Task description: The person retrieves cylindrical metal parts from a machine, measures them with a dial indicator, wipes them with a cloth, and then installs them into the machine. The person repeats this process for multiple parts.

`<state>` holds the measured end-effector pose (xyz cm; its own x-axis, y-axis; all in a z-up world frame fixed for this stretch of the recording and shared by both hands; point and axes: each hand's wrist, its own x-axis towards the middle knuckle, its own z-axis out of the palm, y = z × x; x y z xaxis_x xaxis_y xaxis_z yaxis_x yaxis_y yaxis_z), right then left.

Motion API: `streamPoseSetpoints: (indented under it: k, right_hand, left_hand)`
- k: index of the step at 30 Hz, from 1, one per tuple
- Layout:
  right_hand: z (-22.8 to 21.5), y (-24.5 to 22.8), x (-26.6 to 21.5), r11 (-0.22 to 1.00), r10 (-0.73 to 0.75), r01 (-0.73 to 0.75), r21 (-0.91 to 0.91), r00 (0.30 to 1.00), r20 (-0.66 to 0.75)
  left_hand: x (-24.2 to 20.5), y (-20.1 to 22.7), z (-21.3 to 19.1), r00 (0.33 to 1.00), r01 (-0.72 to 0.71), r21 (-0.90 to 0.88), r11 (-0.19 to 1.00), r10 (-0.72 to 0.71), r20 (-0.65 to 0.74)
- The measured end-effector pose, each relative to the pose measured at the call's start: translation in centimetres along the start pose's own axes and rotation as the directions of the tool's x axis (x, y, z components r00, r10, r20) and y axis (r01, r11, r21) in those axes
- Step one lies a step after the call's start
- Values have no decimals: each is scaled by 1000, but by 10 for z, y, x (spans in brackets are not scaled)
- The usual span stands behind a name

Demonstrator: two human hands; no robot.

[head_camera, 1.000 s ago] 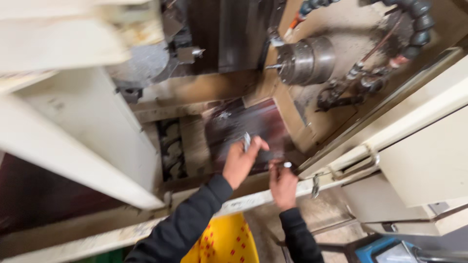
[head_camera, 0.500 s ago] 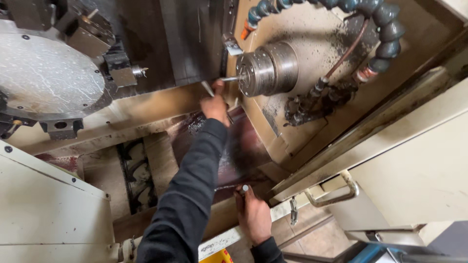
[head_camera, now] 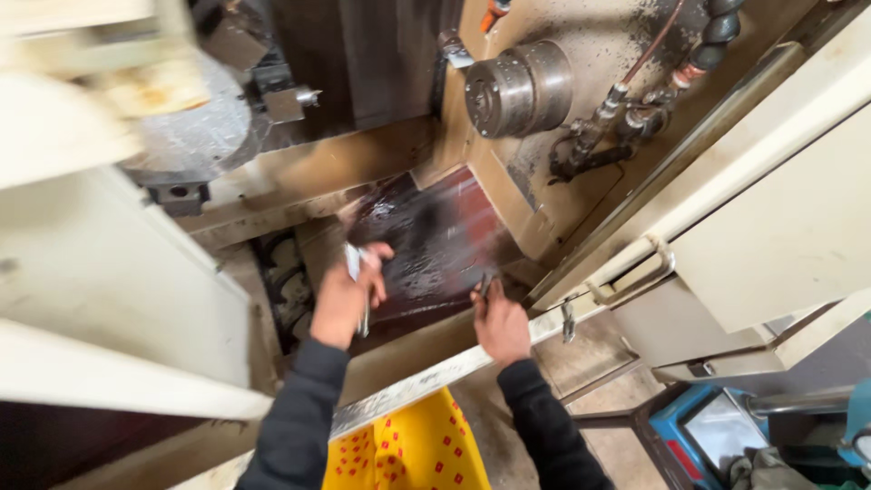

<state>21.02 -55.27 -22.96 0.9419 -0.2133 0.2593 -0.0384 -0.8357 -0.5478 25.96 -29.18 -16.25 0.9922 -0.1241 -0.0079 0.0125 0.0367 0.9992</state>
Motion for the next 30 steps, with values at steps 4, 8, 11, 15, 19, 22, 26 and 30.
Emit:
streamPoseSetpoints:
  k: [4,8,11,15,19,22,26,30]
  right_hand:
    - [1,2,-1,960,-272,279,29,951,-150]
    - [-7,-10,-3,986,-75,74,152,997,1]
    - [-17,-29,2,973,-125,116,199,992,34]
    - [-19,-60,46,938,-334,340,-66,938,92]
    - [-4,-97,155,584,-685,660,-472,713,149]
    - [16,-114,236,213,-806,627,-749,546,228]
    - [26,-106,290,222,-844,624,-749,507,171]
    - [17,-97,304,235,-822,671,-703,523,224]
  left_hand:
    - [-89,-3,-11,995,-73,514,855,28,95]
    - [-136,-12,-23,1000,-9,710,704,5,9]
    - [-154,-26,-24,1000,-20,818,574,22,9]
    - [-150,-45,-22,999,-39,898,439,-13,50]
    - [-136,-63,-28,999,-44,876,481,14,42]
    - [-133,-83,-30,996,33,883,468,-92,12]
    - [-131,-101,-31,1000,7,881,473,-9,-3]
    - [-128,-98,-32,996,52,858,511,-89,-7]
